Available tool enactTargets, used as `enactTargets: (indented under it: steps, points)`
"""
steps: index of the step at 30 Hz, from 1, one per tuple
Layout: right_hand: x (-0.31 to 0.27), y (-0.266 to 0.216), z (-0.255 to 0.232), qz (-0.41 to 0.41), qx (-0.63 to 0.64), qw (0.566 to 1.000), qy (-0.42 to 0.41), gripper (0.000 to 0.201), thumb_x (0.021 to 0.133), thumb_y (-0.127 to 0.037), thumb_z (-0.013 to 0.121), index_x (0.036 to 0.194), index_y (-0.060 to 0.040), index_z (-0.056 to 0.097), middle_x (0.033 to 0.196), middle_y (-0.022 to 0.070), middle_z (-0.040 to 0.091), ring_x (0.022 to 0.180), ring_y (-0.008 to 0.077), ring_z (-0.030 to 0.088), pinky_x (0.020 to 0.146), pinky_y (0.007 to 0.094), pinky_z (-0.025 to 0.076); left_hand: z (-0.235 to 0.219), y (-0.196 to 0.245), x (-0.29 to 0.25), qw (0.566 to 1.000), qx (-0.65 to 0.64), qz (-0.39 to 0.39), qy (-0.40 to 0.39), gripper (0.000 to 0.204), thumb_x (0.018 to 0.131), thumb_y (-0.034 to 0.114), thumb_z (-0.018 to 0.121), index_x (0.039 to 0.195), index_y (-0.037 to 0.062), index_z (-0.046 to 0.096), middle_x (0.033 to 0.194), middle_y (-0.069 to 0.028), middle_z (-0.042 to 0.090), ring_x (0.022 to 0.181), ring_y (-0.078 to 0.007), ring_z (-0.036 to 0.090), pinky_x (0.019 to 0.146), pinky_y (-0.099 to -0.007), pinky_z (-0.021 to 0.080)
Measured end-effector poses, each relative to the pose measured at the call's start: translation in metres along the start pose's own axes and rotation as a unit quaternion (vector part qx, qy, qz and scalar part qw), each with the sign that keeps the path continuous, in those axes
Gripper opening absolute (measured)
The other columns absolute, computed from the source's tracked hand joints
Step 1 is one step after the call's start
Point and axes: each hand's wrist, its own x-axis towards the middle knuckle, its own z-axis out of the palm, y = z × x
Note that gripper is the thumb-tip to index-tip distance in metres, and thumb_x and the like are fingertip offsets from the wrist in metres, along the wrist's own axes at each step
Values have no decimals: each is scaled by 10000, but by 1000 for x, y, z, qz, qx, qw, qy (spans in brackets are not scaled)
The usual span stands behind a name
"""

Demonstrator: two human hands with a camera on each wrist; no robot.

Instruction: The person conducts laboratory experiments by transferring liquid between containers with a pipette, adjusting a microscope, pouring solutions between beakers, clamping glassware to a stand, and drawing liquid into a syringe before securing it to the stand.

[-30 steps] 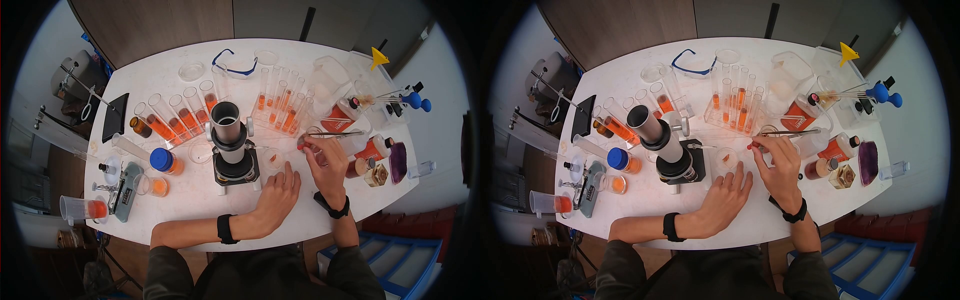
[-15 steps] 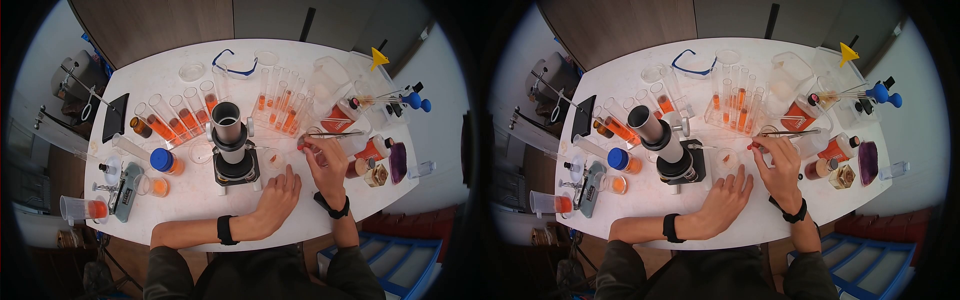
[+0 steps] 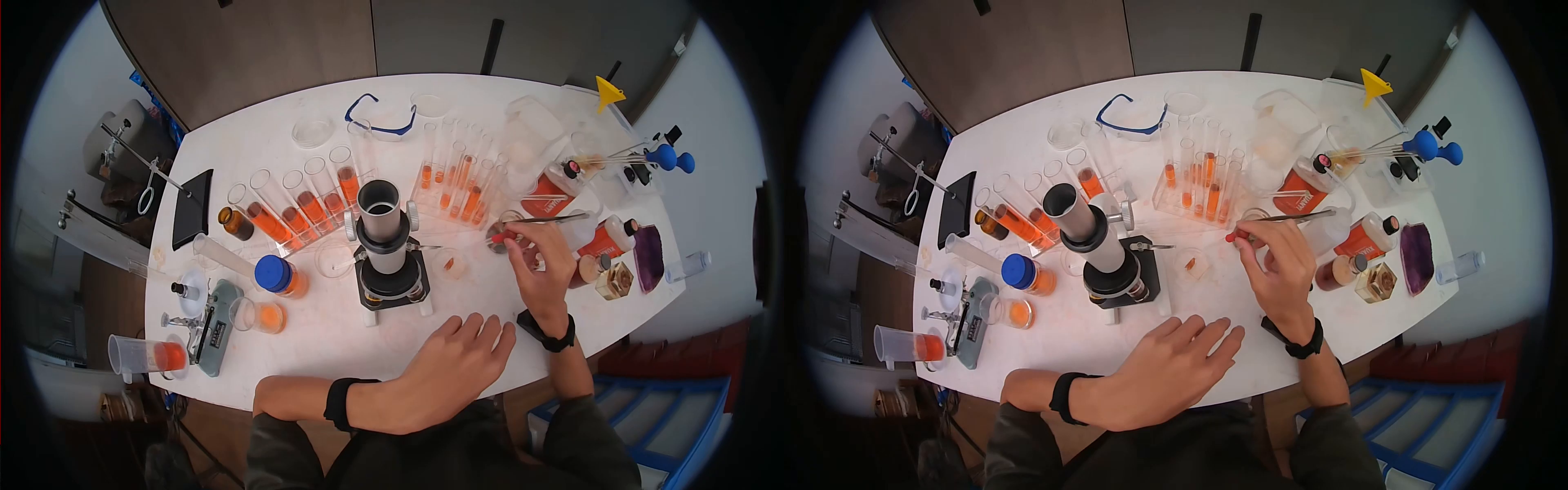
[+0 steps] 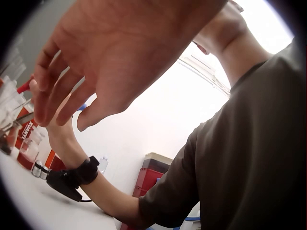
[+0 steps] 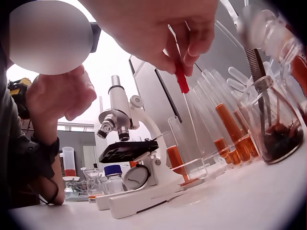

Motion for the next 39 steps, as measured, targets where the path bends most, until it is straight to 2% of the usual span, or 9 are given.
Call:
enactTargets:
  steps: [4,6,7,11,14,19,25,34,39]
  points:
    - [18,-18,-13,-9,10,1000,14,263,803,73,754,1044,-26,723,922,71,734,691,130,613,486,243,398,-42,-3,-11,996,6,-29,88,366,839,153,746,1169,26,651,1066,-60,668,845,-211,625,720,-324,520]
    - [32,-24,-20,-21,3,999,29,255,808,74,748,1042,-23,724,925,71,732,694,128,614,496,237,407,-63,-5,-16,985,13,-77,152,300,798,132,789,1072,58,692,954,-21,677,788,-198,613,683,-323,504]
    - [40,-26,-23,-33,-2,999,42,247,814,75,742,1041,-20,726,928,70,731,698,127,616,507,232,417,-74,-5,-17,980,4,-101,174,233,778,84,796,989,58,701,861,-33,669,762,-222,610,656,-342,488]
    - [71,-30,-32,-28,-18,995,90,208,849,47,727,1046,-22,734,930,71,732,722,104,619,528,217,427,-98,-15,-25,959,73,-186,200,147,784,42,782,879,43,670,783,-60,648,754,-256,606,639,-371,468]
    - [94,-22,-31,-41,-35,991,124,186,867,11,732,1046,-39,741,931,59,733,740,96,622,527,214,421,-101,-31,-32,944,112,-209,229,185,813,118,786,864,57,620,773,-59,566,740,-258,572,641,-382,454]
    - [112,-20,-19,-26,-54,991,120,169,873,-31,740,1039,-67,749,939,27,744,753,87,621,536,219,417,-110,-55,-38,930,112,-259,235,233,842,123,772,976,18,612,903,-107,623,859,-319,606,722,-417,489]
    - [117,-23,-16,-20,-70,992,99,164,862,-35,742,1021,-76,753,912,14,745,742,99,613,534,234,421,-107,-64,-34,953,84,-221,189,371,855,145,763,1160,-12,622,1072,-151,604,979,-336,589,819,-427,500]
    - [116,-20,-14,-6,-96,993,63,178,887,-58,745,1063,-85,762,973,20,742,766,72,618,572,211,434,-108,-63,-34,959,76,-222,160,392,862,142,755,1181,-32,607,1116,-148,577,988,-330,588,832,-429,507]
    - [117,-21,-5,-21,-71,997,38,157,845,-32,752,999,-61,750,890,31,741,718,141,590,564,274,445,-108,-61,-32,955,78,-237,162,376,860,161,766,1155,-22,621,1133,-142,599,1009,-336,610,839,-433,514]
